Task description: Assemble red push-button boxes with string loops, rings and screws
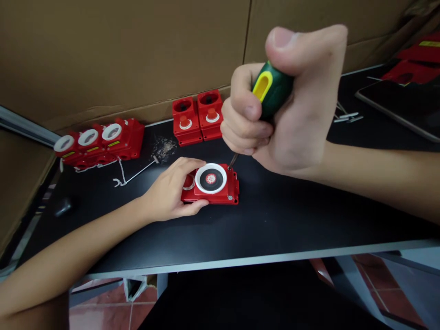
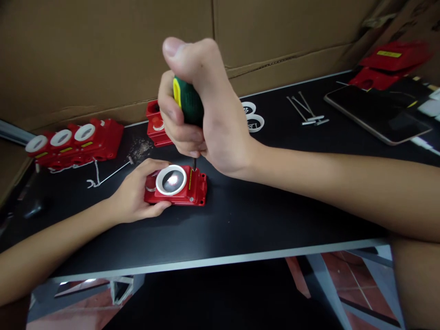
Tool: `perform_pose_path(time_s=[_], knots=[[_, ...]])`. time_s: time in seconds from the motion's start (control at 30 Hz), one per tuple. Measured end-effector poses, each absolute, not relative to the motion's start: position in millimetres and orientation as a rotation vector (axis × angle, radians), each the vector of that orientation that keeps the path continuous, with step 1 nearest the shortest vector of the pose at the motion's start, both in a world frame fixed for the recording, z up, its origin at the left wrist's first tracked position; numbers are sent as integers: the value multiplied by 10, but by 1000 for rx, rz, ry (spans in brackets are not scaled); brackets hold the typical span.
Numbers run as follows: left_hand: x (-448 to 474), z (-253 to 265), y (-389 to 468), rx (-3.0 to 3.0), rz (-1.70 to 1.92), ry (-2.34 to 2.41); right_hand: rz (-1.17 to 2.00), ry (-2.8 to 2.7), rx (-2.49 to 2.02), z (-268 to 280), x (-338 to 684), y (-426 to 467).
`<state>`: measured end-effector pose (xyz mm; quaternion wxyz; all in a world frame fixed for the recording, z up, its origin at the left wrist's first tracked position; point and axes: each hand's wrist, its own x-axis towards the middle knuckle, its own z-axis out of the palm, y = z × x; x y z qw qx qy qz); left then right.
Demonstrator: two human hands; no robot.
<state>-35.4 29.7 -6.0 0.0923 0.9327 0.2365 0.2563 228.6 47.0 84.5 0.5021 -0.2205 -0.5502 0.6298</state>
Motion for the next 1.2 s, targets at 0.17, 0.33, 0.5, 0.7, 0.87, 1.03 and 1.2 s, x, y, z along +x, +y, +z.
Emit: perform_pose_path(time_s=[0.17, 0.33, 0.5, 0.7, 0.87, 1.03, 1.2], knots=[[-364, -67, 312, 2744, 793, 683, 1418, -1154, -449, 704, 2254, 585], [-364, -65, 340, 2715, 840, 595, 1410, -1047, -473, 623, 2241, 666], [-373, -81, 334, 2719, 832, 594, 1498, -1073, -505, 765, 2240, 611], [-394, -107, 336, 2629, 787, 594, 1510, -1759, -470, 1041, 2312, 339], [-384, -94, 364, 2706, 828, 516, 1529, -1956, -283, 1025, 2408, 359], [-383, -86, 373, 2745, 808, 504, 1363, -2024, -307, 1093, 2493, 480], [-394, -103, 372, 2742, 825, 520, 945, -2164, -501, 1272, 2536, 555]])
